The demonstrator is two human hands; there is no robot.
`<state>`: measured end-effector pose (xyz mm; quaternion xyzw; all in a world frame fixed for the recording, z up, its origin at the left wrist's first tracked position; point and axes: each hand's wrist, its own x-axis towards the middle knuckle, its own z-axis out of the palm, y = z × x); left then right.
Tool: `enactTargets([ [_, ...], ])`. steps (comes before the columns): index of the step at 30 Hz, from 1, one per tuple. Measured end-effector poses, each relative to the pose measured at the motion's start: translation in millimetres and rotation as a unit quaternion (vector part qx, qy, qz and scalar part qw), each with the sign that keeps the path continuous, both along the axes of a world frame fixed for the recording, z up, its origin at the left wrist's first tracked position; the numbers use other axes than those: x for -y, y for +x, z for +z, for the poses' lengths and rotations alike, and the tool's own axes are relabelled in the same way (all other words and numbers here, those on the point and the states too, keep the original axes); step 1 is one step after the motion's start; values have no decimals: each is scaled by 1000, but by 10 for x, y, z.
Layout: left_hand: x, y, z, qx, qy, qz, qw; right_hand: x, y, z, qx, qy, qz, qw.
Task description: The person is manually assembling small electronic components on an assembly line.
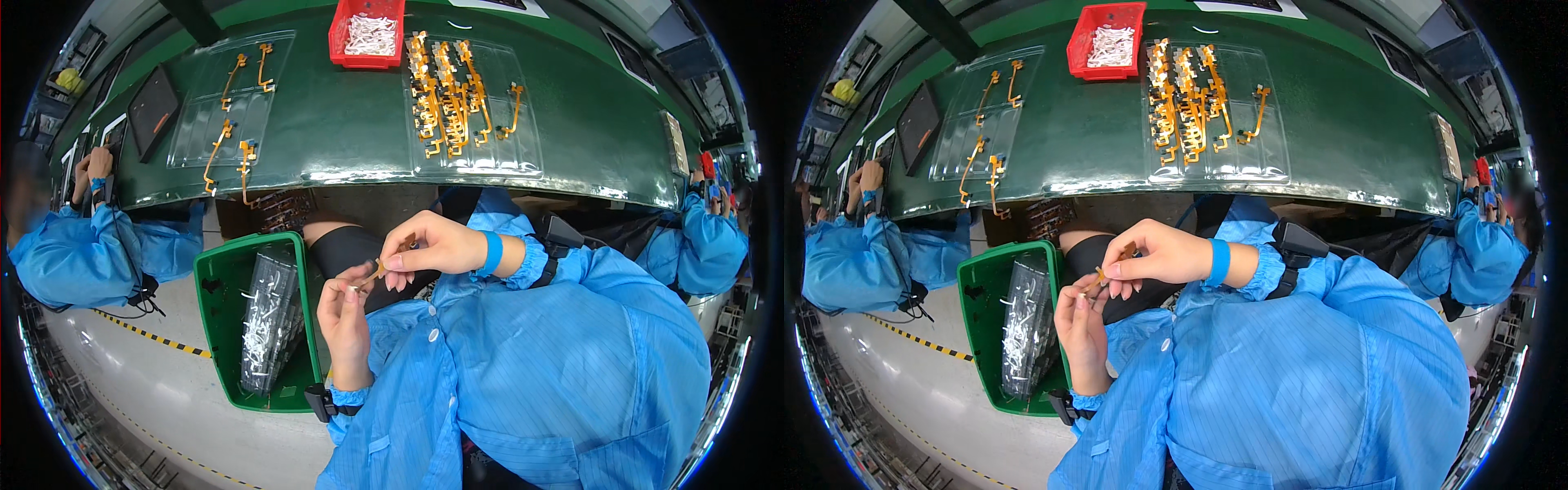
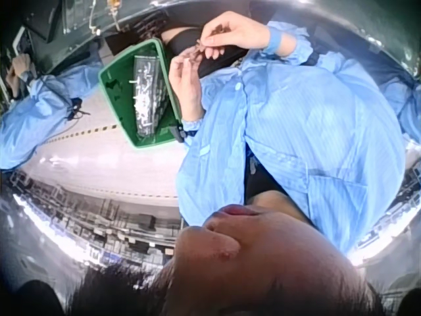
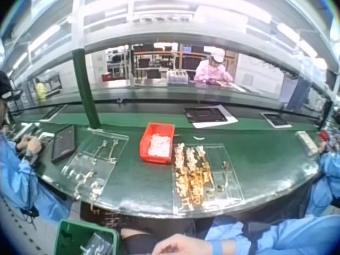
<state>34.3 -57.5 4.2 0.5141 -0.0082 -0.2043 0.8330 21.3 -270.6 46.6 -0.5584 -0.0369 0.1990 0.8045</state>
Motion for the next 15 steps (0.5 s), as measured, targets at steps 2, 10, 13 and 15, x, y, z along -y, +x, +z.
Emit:
enactTargets([
  [2, -94, 17, 36, -37, -69, -47, 996, 49, -23, -21, -11, -9, 1, 1000],
  [10, -76, 18, 307, -42, -79, -100, 991, 288, -31, -65, 53, -3, 113, 992],
  [13, -7, 11, 348, -27, 0, -129, 991, 159, 48, -85, 90, -14, 122, 988],
  [15, 21, 27, 343, -21, 19, -130, 991, 105, 63, -35, 85, -17, 123, 989],
])
